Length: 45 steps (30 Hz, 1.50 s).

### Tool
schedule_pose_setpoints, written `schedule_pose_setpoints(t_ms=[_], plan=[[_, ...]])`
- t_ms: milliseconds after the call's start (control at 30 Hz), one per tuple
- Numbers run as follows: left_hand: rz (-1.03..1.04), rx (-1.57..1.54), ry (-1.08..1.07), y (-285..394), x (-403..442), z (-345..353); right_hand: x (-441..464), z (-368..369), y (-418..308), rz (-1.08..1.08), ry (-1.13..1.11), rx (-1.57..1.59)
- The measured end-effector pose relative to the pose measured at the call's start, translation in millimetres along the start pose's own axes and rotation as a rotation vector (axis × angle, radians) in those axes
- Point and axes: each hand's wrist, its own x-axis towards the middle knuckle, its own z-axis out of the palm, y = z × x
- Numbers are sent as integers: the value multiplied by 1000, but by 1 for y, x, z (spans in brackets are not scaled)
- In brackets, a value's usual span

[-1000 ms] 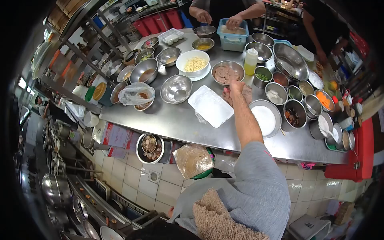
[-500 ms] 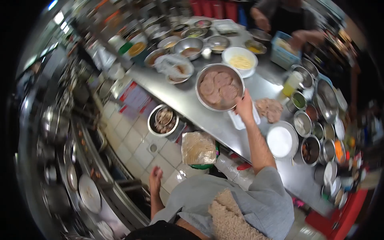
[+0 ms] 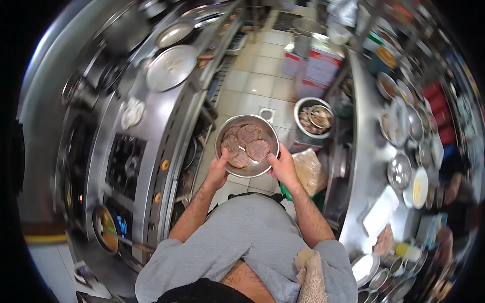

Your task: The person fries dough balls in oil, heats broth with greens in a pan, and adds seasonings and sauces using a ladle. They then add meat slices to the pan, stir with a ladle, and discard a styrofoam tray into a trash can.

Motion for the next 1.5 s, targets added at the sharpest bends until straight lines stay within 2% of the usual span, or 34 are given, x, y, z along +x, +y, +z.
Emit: schedule_pose_setpoints(t_ms=[33, 67, 100, 167, 233, 300, 400, 467, 533, 667, 767, 800, 833, 867, 900, 933, 967, 1067, 1200, 1267, 1300, 1367, 1433, 1500], plan=[[41, 2, 54, 1, -6, -18, 5, 23, -14, -282, 73, -155], [64, -12, 97, 0, -12, -37, 3, 36, -30, -362, 125, -408], [47, 8, 123, -3, -18, -56, 5, 49, -46, -378, 80, -404], [56, 14, 200, -1, -31, -85, 15, 79, -65, -701, -131, -712], [6, 315, 249, 2, -48, -105, 24, 117, -68, -818, -349, -686], [128, 431, 270, 12, -63, -109, 27, 151, -60, -853, -494, -866], [280, 305, 371, 10, -77, -123, 20, 184, -53, -859, -656, -965], [243, 255, 322, 12, -91, -127, 17, 200, -61, -883, -752, -989], [287, 285, 401, 19, -107, -123, 17, 210, -65, -809, -866, -1066], [329, 318, 532, 24, -126, -118, 27, 226, -65, -898, -1010, -1124], [404, 265, 515, 34, -137, -107, 36, 230, -60, -943, -1117, -1171], [332, 270, 556, 14, -133, -116, 40, 232, -53, -838, -1231, -1053], [262, 280, 617, 29, -143, -99, 45, 229, -49, -721, -1327, -935], [190, 289, 669, 45, -152, -83, 46, 226, -50, -732, -1365, -882], [209, 296, 659, 25, -146, -96, 45, 224, -53, -741, -1400, -831], [228, 302, 653, 3, -139, -106, 39, 223, -72, -592, -1457, -927], [221, 276, 679, 23, -148, -87, 34, 221, -88, -444, -1514, -1012], [142, 133, 705, 2, -145, -90, 33, 212, -86, -405, -1554, -881], [184, -35, 701, -2, -145, -85, 33, 210, -80, -446, -1511, -902], [188, -71, 675, -4, -144, -85, 37, 206, -78, -389, -1352, -666], [167, -146, 676, -6, -143, -85, 36, 206, -79, -386, -1347, -666], [148, -216, 666, -8, -143, -85, 33, 213, -85, -170, -1264, -325], [142, -300, 605, -5, -145, -87, 23, 224, -68, -196, -1242, -240], [137, -205, 564, 0, -150, -95, 9, 236, -54, -360, -1215, -289]])
